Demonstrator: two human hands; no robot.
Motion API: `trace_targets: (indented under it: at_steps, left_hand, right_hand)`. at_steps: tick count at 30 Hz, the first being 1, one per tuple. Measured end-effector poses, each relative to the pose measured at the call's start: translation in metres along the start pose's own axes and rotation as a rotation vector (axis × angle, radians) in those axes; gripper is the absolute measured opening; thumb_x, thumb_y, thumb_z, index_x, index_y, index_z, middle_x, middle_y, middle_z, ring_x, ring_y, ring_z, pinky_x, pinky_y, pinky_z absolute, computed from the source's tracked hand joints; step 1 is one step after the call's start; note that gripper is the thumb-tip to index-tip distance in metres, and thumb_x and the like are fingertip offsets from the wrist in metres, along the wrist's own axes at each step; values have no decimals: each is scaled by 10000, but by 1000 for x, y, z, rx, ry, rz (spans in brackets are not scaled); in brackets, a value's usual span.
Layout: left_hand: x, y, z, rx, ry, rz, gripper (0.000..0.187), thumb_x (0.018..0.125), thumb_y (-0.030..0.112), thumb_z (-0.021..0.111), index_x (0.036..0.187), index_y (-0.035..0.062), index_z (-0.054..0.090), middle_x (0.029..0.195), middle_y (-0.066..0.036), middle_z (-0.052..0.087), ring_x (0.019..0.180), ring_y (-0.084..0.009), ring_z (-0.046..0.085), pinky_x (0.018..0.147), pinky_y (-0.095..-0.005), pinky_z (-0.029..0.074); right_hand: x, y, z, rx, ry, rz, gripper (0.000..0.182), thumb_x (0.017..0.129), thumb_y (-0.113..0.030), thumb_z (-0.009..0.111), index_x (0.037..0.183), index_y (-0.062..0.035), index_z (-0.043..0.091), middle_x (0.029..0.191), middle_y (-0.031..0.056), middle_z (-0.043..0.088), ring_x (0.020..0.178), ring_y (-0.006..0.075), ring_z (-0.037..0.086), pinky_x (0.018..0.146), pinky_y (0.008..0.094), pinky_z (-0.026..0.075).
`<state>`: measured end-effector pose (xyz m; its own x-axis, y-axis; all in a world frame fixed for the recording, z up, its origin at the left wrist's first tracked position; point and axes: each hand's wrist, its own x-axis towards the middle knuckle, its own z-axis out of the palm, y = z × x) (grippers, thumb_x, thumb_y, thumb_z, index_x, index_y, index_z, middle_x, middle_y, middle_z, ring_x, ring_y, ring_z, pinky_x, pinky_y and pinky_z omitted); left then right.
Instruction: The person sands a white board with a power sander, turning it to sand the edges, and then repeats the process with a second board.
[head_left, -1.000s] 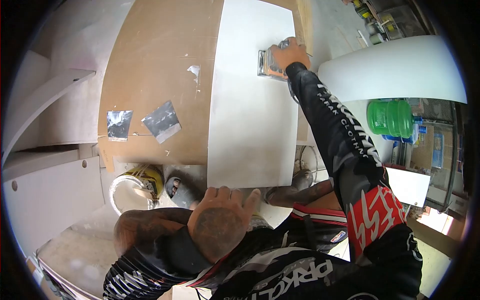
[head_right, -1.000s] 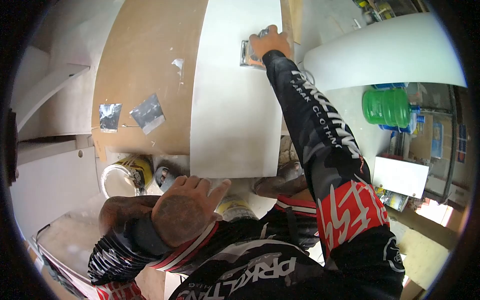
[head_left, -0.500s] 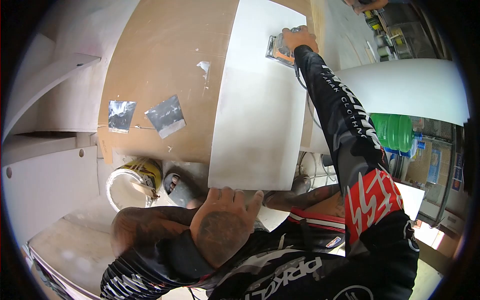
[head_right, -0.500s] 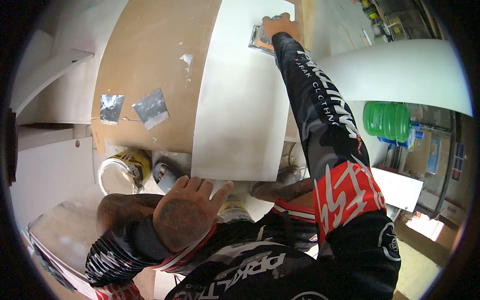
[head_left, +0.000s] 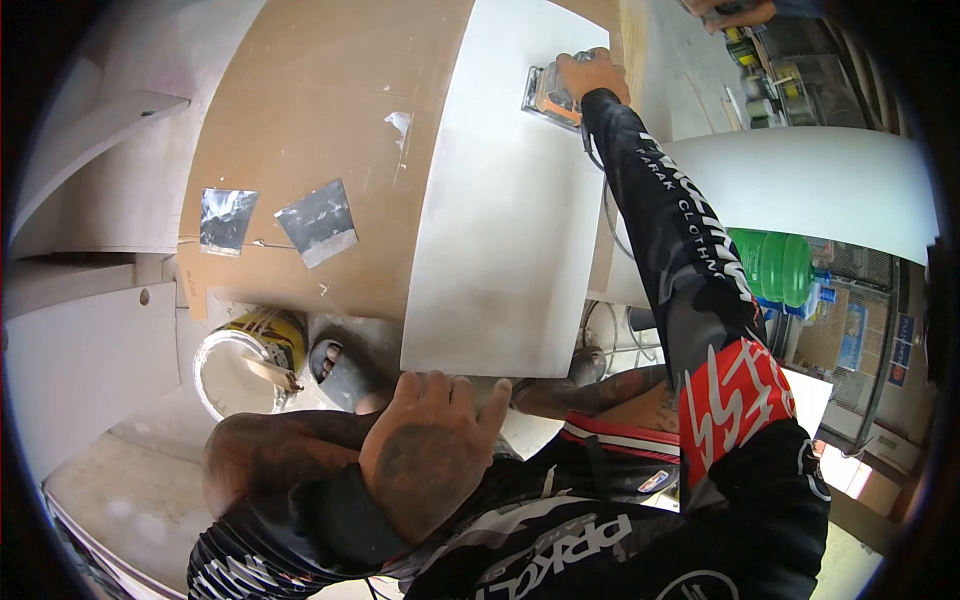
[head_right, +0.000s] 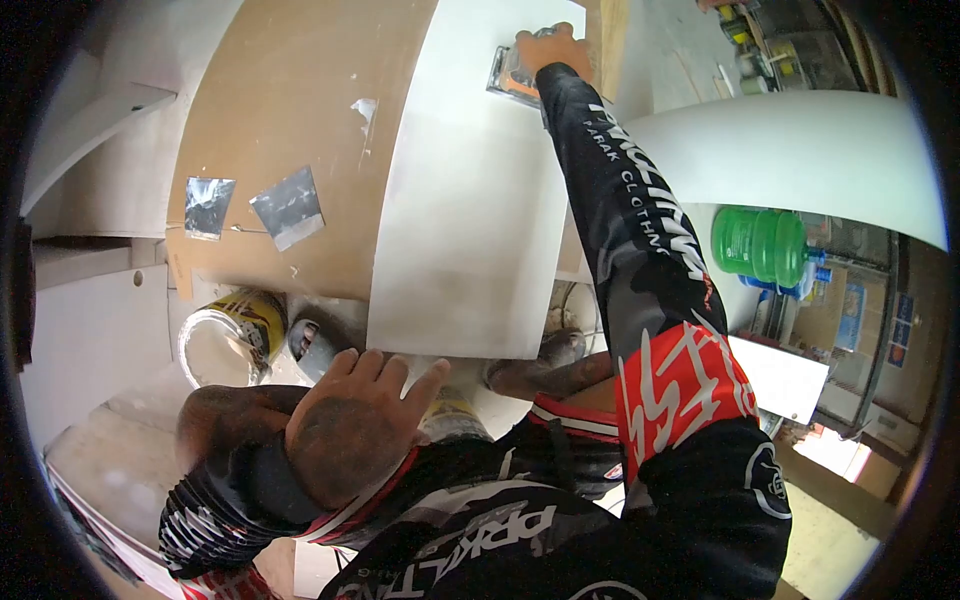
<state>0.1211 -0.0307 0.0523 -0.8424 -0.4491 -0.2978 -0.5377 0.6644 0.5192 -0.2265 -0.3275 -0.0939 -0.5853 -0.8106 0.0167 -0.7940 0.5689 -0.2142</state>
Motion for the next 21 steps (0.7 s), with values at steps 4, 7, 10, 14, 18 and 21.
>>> trace_targets:
  at_steps: [4, 7, 10, 14, 18, 21]
  left_hand:
    - [-1, 0, 3, 23, 38, 15, 623, 863, 302, 736, 1382, -3, 578, 1015, -167, 677, 975, -274, 636, 874, -387, 495]
    - [0, 0, -1, 15, 22, -5, 603, 872, 282, 726, 1382, -4, 578, 991, -163, 676, 958, -268, 638, 876, -383, 499]
    - [0, 2, 0, 15, 52, 1, 585, 878, 262, 717, 1383, 1, 580, 970, -156, 676, 942, -263, 639, 871, -379, 502]
    - [1, 4, 12, 42, 93, 4, 438, 939, 193, 584, 1353, 58, 624, 922, -120, 672, 919, -263, 614, 877, -412, 462]
    - [3, 7, 11, 50, 81, 11, 439, 937, 197, 593, 1351, 53, 624, 916, -103, 677, 911, -251, 618, 864, -401, 458]
    - [3, 5, 8, 50, 39, -1, 528, 896, 252, 673, 1371, 33, 601, 949, -118, 677, 932, -249, 629, 856, -389, 477]
  right_hand:
    - [1, 4, -1, -22, -10, -19, 827, 807, -569, 621, 1500, -136, 497, 1423, 208, 577, 1262, 380, 610, 1073, 447, 479]
    - [3, 5, -2, -10, -17, -16, 827, 830, -566, 622, 1494, -98, 467, 1387, 260, 560, 1213, 411, 626, 1051, 493, 498]
    - [-1, 0, -1, -11, -12, -23, 832, 827, -569, 619, 1497, -101, 463, 1394, 270, 552, 1218, 421, 622, 1050, 495, 499]
    - [-13, -20, 7, -38, 17, -107, 825, 819, -576, 628, 1490, -116, 489, 1363, 279, 563, 1194, 415, 637, 1016, 493, 515]
    - [-25, -39, 12, -10, 14, -165, 808, 811, -584, 645, 1468, -127, 532, 1336, 267, 581, 1162, 397, 656, 969, 488, 534]
    - [-16, -46, 19, -52, 34, -170, 839, 797, -647, 636, 1484, -178, 524, 1373, 220, 595, 1201, 382, 649, 998, 476, 523]
